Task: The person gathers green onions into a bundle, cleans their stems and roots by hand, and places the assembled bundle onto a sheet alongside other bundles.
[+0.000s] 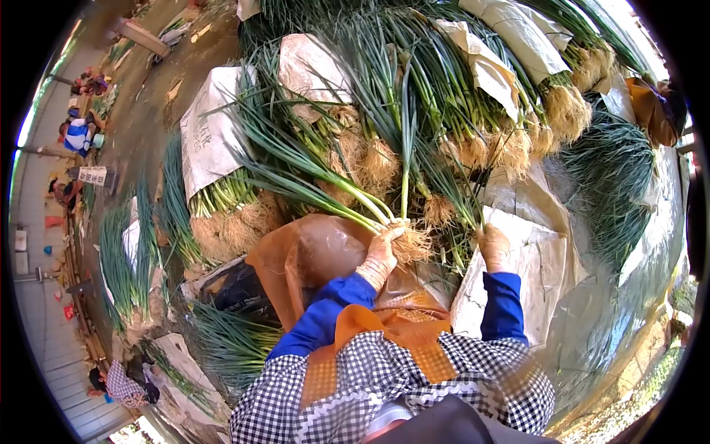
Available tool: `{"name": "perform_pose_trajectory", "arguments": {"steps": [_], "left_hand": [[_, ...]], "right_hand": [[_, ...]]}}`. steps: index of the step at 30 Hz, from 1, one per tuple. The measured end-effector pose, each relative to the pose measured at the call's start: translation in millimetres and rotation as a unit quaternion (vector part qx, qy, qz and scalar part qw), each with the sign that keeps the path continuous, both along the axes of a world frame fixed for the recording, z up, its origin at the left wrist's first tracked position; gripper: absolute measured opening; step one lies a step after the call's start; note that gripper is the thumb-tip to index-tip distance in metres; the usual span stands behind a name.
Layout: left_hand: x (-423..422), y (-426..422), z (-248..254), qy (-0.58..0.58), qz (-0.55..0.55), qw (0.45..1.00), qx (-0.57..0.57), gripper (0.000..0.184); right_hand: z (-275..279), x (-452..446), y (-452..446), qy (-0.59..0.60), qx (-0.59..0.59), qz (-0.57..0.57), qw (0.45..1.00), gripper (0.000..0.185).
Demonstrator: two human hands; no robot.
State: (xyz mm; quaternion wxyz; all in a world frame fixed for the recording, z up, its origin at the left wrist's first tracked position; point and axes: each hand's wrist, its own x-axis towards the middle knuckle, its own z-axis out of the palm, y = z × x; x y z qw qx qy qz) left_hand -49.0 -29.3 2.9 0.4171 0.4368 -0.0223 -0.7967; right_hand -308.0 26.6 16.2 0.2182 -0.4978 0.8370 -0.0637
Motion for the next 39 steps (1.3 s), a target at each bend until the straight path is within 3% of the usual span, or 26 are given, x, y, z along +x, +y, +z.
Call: {"name": "perform_pose_trajectory", "arguments": {"steps": [1, 2, 3, 4, 5, 7, 9, 10, 11, 12, 13, 15, 16, 19, 21, 23, 24, 25, 26, 27, 29, 33, 35, 37, 38, 39], "left_hand": [[-1, 0, 10, 0.021, -0.007, 1.000, -0.012, 0.024], [-1, -1, 9, 0.031, -0.008, 0.999, -0.011, 0.025], [0, 1, 6, 0.039, -0.006, 0.999, -0.004, 0.026], [0, 2, 32, 0.073, -0.022, 0.997, 0.011, 0.028], [3, 4, 20, 0.105, -0.036, 0.993, 0.028, 0.028], [2, 6, 11, 0.093, -0.064, 0.994, 0.010, 0.026], [2, 12, 13, -0.013, -0.071, 0.997, -0.012, 0.018], [4, 13, 5, -0.025, -0.064, 0.998, 0.003, 0.017], [5, 15, -5, -0.036, -0.059, 0.997, 0.019, 0.016], [4, 15, -16, -0.035, -0.059, 0.997, 0.021, 0.016], [3, 15, -26, -0.060, -0.039, 0.997, 0.008, 0.016], [-1, 16, -32, -0.083, -0.025, 0.996, 0.000, 0.017], [-1, 12, -31, -0.072, -0.012, 0.997, -0.002, 0.017], [2, 5, -22, -0.060, 0.013, 0.998, -0.015, 0.020], [7, -1, -24, -0.020, 0.044, 0.999, 0.010, 0.022], [8, -8, 15, 0.029, -0.005, 0.999, 0.018, 0.030], [12, -11, 28, 0.111, -0.067, 0.992, 0.013, 0.032], [16, -12, 36, 0.191, -0.127, 0.973, 0.012, 0.035], [22, -10, 40, 0.248, -0.184, 0.950, -0.035, 0.047], [23, -9, 54, 0.195, -0.195, 0.959, -0.066, 0.055], [35, -10, 32, 0.208, -0.182, 0.954, -0.116, 0.043], [52, -27, 75, 0.294, -0.058, 0.922, -0.246, 0.030], [61, -29, 67, 0.281, -0.038, 0.926, -0.248, 0.027], [60, -25, 52, 0.169, -0.001, 0.970, -0.177, 0.031], [56, -26, 59, 0.193, -0.034, 0.973, -0.123, 0.026], [50, -22, 36, 0.074, 0.003, 0.992, -0.106, 0.022]], "right_hand": [[-27, -11, 0, 0.164, 0.102, 0.064, 0.979, 0.032], [-38, 1, -11, 0.132, -0.044, 0.065, 0.988, 0.033], [-26, 26, -35, -0.034, -0.112, 0.064, 0.991, 0.036], [17, 62, -52, -0.262, -0.117, -0.004, 0.958, 0.041], [27, 81, -63, -0.566, -0.051, -0.046, 0.822, 0.045], [-4, 111, -94, -0.609, -0.044, 0.000, 0.792, 0.042], [-36, 133, -106, -0.578, -0.040, -0.086, 0.810, 0.041], [-52, 139, -103, -0.307, -0.190, 0.042, 0.932, 0.041], [-61, 142, -96, 0.003, -0.317, 0.165, 0.934, 0.042], [-45, 147, -96, -0.015, -0.181, 0.093, 0.979, 0.041], [-27, 145, -92, 0.007, -0.159, 0.094, 0.983, 0.043], [-23, 142, -78, -0.012, -0.228, 0.096, 0.969, 0.041], [-14, 139, -65, -0.119, -0.234, 0.095, 0.960, 0.034], [12, 114, -23, -0.183, -0.290, 0.198, 0.918, 0.027], [-6, 75, 5, -0.336, -0.217, 0.055, 0.915, 0.029], [-13, 17, 6, -0.079, -0.028, -0.028, 0.996, 0.035], [-29, -2, 8, 0.077, 0.125, 0.051, 0.988, 0.039], [-60, -17, 11, 0.227, 0.274, 0.126, 0.926, 0.044], [-102, -29, 1, 0.148, 0.260, 0.171, 0.939, 0.057], [-62, -6, -33, 0.001, 0.166, 0.119, 0.979, 0.056], [-55, 35, -82, -0.054, -0.009, 0.069, 0.996, 0.048], [-90, 76, -158, 0.035, 0.060, 0.155, 0.986, 0.049], [-95, 78, -166, 0.003, 0.019, 0.197, 0.980, 0.041], [-83, 76, -162, -0.073, -0.064, 0.186, 0.978, 0.038], [-57, 74, -153, -0.177, -0.075, 0.181, 0.965, 0.035], [-55, 74, -145, -0.215, -0.140, 0.191, 0.947, 0.033]]}}
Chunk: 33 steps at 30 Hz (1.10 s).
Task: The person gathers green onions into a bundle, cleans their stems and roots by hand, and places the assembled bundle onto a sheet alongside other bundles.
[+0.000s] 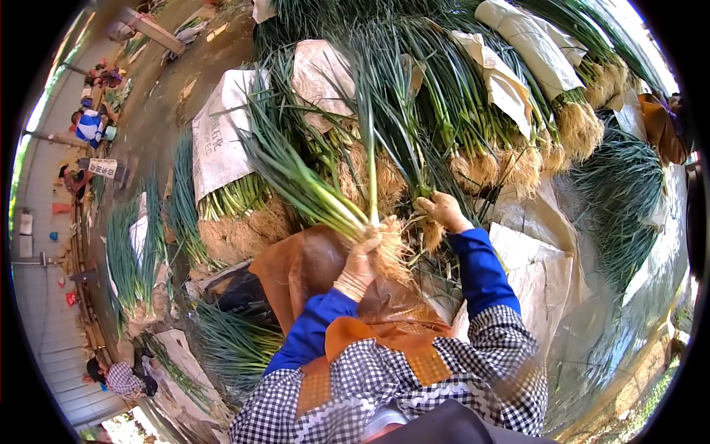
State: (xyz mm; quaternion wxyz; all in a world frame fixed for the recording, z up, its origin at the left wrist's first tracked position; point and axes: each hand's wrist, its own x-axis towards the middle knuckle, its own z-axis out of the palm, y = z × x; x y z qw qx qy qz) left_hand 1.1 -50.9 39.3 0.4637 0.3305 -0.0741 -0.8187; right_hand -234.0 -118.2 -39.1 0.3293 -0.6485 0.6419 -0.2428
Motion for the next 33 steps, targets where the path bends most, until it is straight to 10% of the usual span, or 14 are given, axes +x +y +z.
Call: {"name": "perform_pose_trajectory", "arguments": {"steps": [3, 7, 10, 12, 14, 16, 17, 18, 19, 21, 23, 27, 33], "left_hand": [[-36, 27, -16, 0.020, -0.065, 0.989, 0.135, 0.025], [-67, 46, -6, 0.035, -0.065, 0.977, 0.200, 0.024], [-62, 43, -32, 0.010, 0.008, 0.980, 0.198, 0.025], [-56, 36, -37, 0.002, 0.044, 0.981, 0.188, 0.023], [-48, 31, -17, 0.018, 0.059, 0.982, 0.178, 0.024], [-36, 35, -43, 0.110, -0.002, 0.985, 0.135, 0.030], [-43, 35, 3, 0.040, 0.009, 0.987, 0.154, 0.037], [-38, 35, -19, 0.047, -0.008, 0.990, 0.132, 0.038], [-34, 36, -16, 0.099, -0.034, 0.987, 0.119, 0.038], [-29, 39, -13, 0.148, -0.054, 0.982, 0.104, 0.039], [-27, 37, -16, 0.158, -0.063, 0.980, 0.105, 0.027], [-32, 38, -12, 0.057, 0.012, 0.994, 0.092, 0.026], [-42, 42, -30, 0.000, 0.051, 0.985, 0.163, 0.019]], "right_hand": [[52, 15, 29, -0.440, 0.144, -0.079, 0.883, 0.032], [29, 39, 50, 0.151, -0.042, -0.063, 0.986, 0.032], [41, 35, 90, 0.009, -0.319, -0.019, 0.948, 0.041], [76, 14, 118, -0.054, 0.067, -0.114, 0.990, 0.039], [75, -34, 124, 0.004, 0.154, -0.213, 0.965, 0.044], [-7, -73, 115, 0.284, 0.394, 0.027, 0.874, 0.053], [25, -60, 119, 0.361, 0.314, 0.159, 0.864, 0.058], [58, -29, 92, 0.292, 0.333, 0.103, 0.891, 0.057], [32, -19, 86, 0.164, 0.074, 0.122, 0.976, 0.055], [48, 22, 46, -0.434, 0.282, -0.040, 0.855, 0.058], [18, 66, 15, -0.493, 0.228, -0.115, 0.831, 0.056], [30, 83, 6, -0.140, 0.048, -0.100, 0.984, 0.053], [38, 68, 32, 0.221, 0.030, -0.078, 0.972, 0.049]]}}
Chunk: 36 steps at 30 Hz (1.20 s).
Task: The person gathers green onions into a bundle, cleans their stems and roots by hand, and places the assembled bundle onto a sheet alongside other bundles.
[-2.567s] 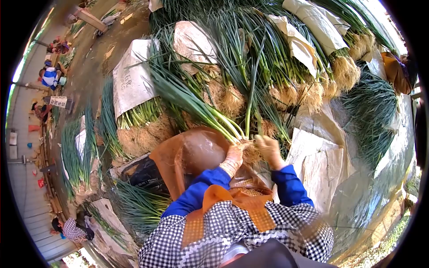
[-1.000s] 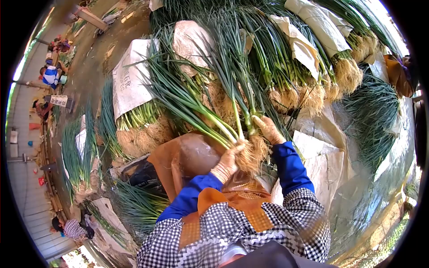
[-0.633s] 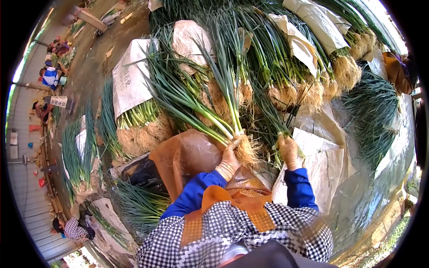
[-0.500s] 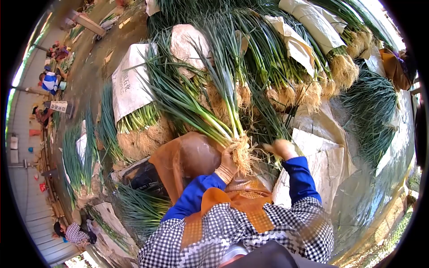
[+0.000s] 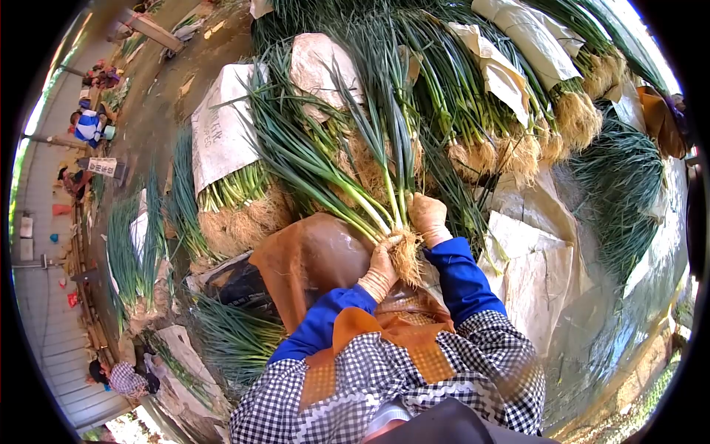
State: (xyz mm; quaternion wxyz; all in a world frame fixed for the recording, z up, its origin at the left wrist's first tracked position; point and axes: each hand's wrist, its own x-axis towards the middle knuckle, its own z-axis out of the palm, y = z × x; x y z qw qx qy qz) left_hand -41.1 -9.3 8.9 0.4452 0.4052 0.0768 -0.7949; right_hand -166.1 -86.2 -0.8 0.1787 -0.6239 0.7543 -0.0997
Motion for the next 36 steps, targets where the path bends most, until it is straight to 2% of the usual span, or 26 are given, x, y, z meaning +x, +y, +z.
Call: {"name": "perform_pose_trajectory", "arguments": {"steps": [3, 4, 5, 6, 7, 8, 9, 11, 12, 13, 14, 15, 16, 17, 20, 23, 25, 26, 27, 29, 30, 31, 32, 33, 34, 36], "left_hand": [[0, -4, -2, 0.031, 0.012, 0.999, -0.015, 0.017], [-1, -7, 7, 0.017, 0.035, 0.999, -0.007, 0.016], [2, -8, 6, 0.015, 0.037, 0.999, -0.005, 0.016], [5, -9, 6, 0.022, 0.038, 0.999, 0.008, 0.017], [6, -10, 5, 0.031, 0.038, 0.999, 0.019, 0.017], [7, -10, 4, 0.005, 0.048, 0.999, 0.011, 0.018], [8, -11, 8, 0.019, 0.026, 0.999, 0.012, 0.020], [6, -10, 19, 0.039, -0.011, 0.999, -0.004, 0.022], [3, -15, 24, 0.039, -0.014, 0.999, -0.007, 0.022], [0, -13, 28, 0.033, 0.004, 0.999, -0.010, 0.023], [0, -8, 30, 0.023, 0.022, 0.999, -0.011, 0.024], [4, -8, 22, 0.027, 0.010, 0.999, -0.032, 0.023], [2, -9, 20, 0.007, 0.024, 0.999, -0.043, 0.023], [0, -8, 21, -0.012, 0.040, 0.998, -0.052, 0.022], [8, -10, 19, 0.013, 0.039, 0.999, -0.032, 0.021], [16, -8, 16, 0.061, -0.004, 0.996, -0.065, 0.027], [8, -12, 41, -0.027, 0.025, 0.996, -0.075, 0.033], [13, -15, 31, 0.025, 0.038, 0.998, -0.053, 0.036], [24, -18, 22, 0.089, -0.004, 0.990, -0.111, 0.033], [21, -17, 15, 0.083, -0.005, 0.993, -0.084, 0.038], [18, -15, 27, 0.121, -0.025, 0.988, -0.092, 0.039], [19, -15, 26, 0.186, -0.036, 0.980, -0.067, 0.039], [22, -18, 21, 0.227, -0.040, 0.969, -0.090, 0.036], [24, -14, 16, 0.267, -0.043, 0.957, -0.106, 0.034], [26, -5, 18, 0.263, -0.041, 0.959, -0.099, 0.034], [17, -15, 28, 0.197, -0.031, 0.977, -0.079, 0.035]], "right_hand": [[-11, -14, 26, -0.082, -0.023, 0.043, 0.995, 0.043], [-11, -18, 50, -0.246, -0.120, 0.039, 0.961, 0.038], [28, -20, 70, -0.410, -0.064, -0.058, 0.908, 0.033], [13, -49, 84, -0.499, 0.074, -0.139, 0.852, 0.033], [26, -67, 93, -0.416, 0.051, -0.197, 0.886, 0.038], [8, -95, 102, -0.326, 0.046, -0.185, 0.926, 0.046], [-34, -124, 108, 0.003, 0.072, -0.047, 0.996, 0.053], [-12, -126, 100, 0.130, 0.259, 0.116, 0.950, 0.052], [20, -100, 73, 0.044, 0.260, 0.068, 0.962, 0.050], [29, -83, 57, -0.127, 0.211, 0.002, 0.969, 0.046], [39, -66, 42, -0.297, 0.156, -0.054, 0.941, 0.045], [33, -49, 32, -0.474, 0.156, -0.062, 0.864, 0.044], [21, -28, 23, -0.461, 0.110, -0.047, 0.879, 0.046], [16, -11, 16, -0.226, -0.101, 0.096, 0.964, 0.039], [11, -5, 23, -0.122, -0.122, 0.160, 0.972, 0.031], [32, -19, 55, -0.247, -0.145, 0.138, 0.948, 0.034], [63, -34, 85, -0.461, 0.051, 0.075, 0.883, 0.032], [71, -45, 92, -0.418, 0.136, 0.144, 0.887, 0.029], [101, -51, 87, -0.443, 0.198, 0.136, 0.864, 0.032], [22, -80, 73, -0.305, 0.139, 0.117, 0.935, 0.034], [-22, -84, 58, -0.114, 0.116, 0.112, 0.980, 0.038], [-40, -77, 46, -0.182, 0.065, 0.088, 0.977, 0.044], [-56, -57, 32, -0.558, 0.118, -0.014, 0.821, 0.049], [-45, -35, 16, -0.685, 0.164, -0.079, 0.706, 0.048], [-38, -13, 4, -0.798, 0.179, -0.163, 0.553, 0.045], [-49, 14, -20, -0.829, 0.099, -0.041, 0.549, 0.053]]}}
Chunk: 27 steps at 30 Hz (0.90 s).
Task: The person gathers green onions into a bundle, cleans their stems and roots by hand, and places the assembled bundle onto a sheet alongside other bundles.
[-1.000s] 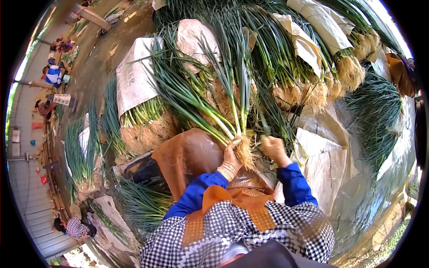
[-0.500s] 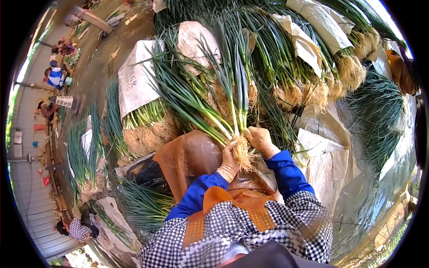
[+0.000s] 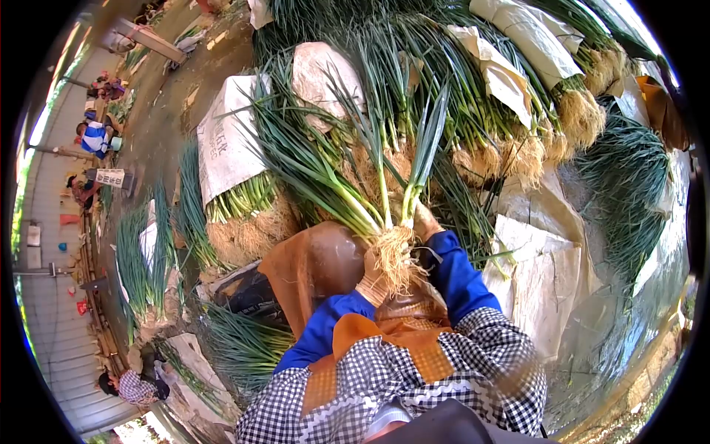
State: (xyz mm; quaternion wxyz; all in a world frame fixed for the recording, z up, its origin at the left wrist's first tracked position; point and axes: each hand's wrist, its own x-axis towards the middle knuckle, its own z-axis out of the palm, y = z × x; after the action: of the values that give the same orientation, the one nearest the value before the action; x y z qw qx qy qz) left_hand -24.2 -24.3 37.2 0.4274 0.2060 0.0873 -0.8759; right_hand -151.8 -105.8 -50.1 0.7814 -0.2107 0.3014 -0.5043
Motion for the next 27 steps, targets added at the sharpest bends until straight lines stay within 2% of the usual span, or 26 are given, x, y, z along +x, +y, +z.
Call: {"name": "perform_pose_trajectory", "arguments": {"steps": [1, 2, 3, 4, 5, 6, 7, 10, 11, 13, 14, 15, 16, 17, 18, 19, 20, 21, 22, 23, 25, 26, 27], "left_hand": [[-2, -2, 5, -0.036, 0.010, 0.999, 0.014, 0.035], [-3, -1, 9, -0.073, 0.022, 0.997, 0.030, 0.036], [-3, 1, 8, -0.109, 0.033, 0.992, 0.050, 0.036], [4, 4, -20, -0.115, 0.030, 0.992, 0.036, 0.034], [1, 4, -14, -0.122, 0.053, 0.991, 0.031, 0.032], [0, 6, -20, -0.152, 0.055, 0.986, 0.027, 0.031], [-1, 5, -22, -0.182, 0.057, 0.981, 0.023, 0.029], [-5, 6, -9, -0.202, 0.044, 0.978, 0.023, 0.026], [-7, 6, -8, -0.201, 0.043, 0.978, 0.023, 0.026], [-8, 8, -14, -0.212, 0.070, 0.974, 0.029, 0.027], [-6, 8, -28, -0.197, 0.083, 0.977, 0.011, 0.029], [-6, 8, -29, -0.196, 0.081, 0.977, 0.013, 0.029], [-6, 7, -31, -0.219, 0.079, 0.972, 0.019, 0.031], [-6, 4, -31, -0.242, 0.078, 0.967, 0.025, 0.032], [-10, 3, -15, -0.248, 0.084, 0.965, 0.003, 0.032], [-9, 4, -12, -0.246, 0.084, 0.965, 0.003, 0.032], [-9, 3, -11, -0.224, 0.083, 0.971, -0.001, 0.029], [-9, 1, -9, -0.201, 0.084, 0.976, -0.005, 0.027], [-8, 2, -2, -0.201, 0.069, 0.977, -0.007, 0.029], [-7, 6, -4, -0.201, 0.071, 0.977, 0.001, 0.029], [-8, 3, -7, -0.199, 0.052, 0.978, 0.040, 0.029], [-10, 1, -6, -0.184, 0.048, 0.982, 0.019, 0.029], [-12, 0, -3, -0.183, 0.047, 0.982, 0.016, 0.029]], "right_hand": [[2, 4, 2, -0.192, 0.043, 0.027, 0.980, 0.056], [-16, 14, -3, -0.290, -0.047, 0.044, 0.955, 0.061], [2, 24, 9, -0.300, -0.024, -0.038, 0.953, 0.058], [-11, 26, 4, -0.330, -0.066, -0.047, 0.940, 0.054], [-15, 27, -4, -0.358, -0.110, -0.058, 0.925, 0.052], [-17, 29, -6, -0.417, -0.088, -0.092, 0.900, 0.047], [-20, 29, -6, -0.470, -0.077, -0.102, 0.873, 0.043], [-28, 18, 0, -0.470, -0.101, -0.065, 0.874, 0.036], [-31, 12, 3, -0.382, -0.009, -0.082, 0.920, 0.027], [-30, 9, 15, -0.288, 0.085, -0.098, 0.949, 0.019], [-28, 9, 27, -0.075, 0.005, -0.020, 0.997, 0.023], [-34, 8, 41, 0.143, -0.074, 0.059, 0.985, 0.028], [-48, 3, 62, 0.145, -0.072, 0.057, 0.985, 0.028], [-88, -7, 90, 0.340, -0.164, 0.169, 0.911, 0.028], [-117, -14, 108, 0.519, -0.230, 0.270, 0.778, 0.030], [-145, -22, 125, 0.651, -0.310, 0.357, 0.594, 0.031], [-137, -42, 136, 0.686, -0.284, 0.425, 0.517, 0.031], [-121, -59, 133, 0.710, -0.240, 0.426, 0.507, 0.031], [-95, -70, 122, 0.740, -0.212, 0.379, 0.514, 0.031], [-60, -75, 109, 0.761, -0.208, 0.279, 0.548, 0.031], [-5, -74, 77, 0.717, -0.239, 0.016, 0.654, 0.032], [41, -60, 59, 0.602, -0.124, -0.036, 0.788, 0.029], [88, -46, 40, 0.458, -0.011, -0.126, 0.880, 0.027]]}}
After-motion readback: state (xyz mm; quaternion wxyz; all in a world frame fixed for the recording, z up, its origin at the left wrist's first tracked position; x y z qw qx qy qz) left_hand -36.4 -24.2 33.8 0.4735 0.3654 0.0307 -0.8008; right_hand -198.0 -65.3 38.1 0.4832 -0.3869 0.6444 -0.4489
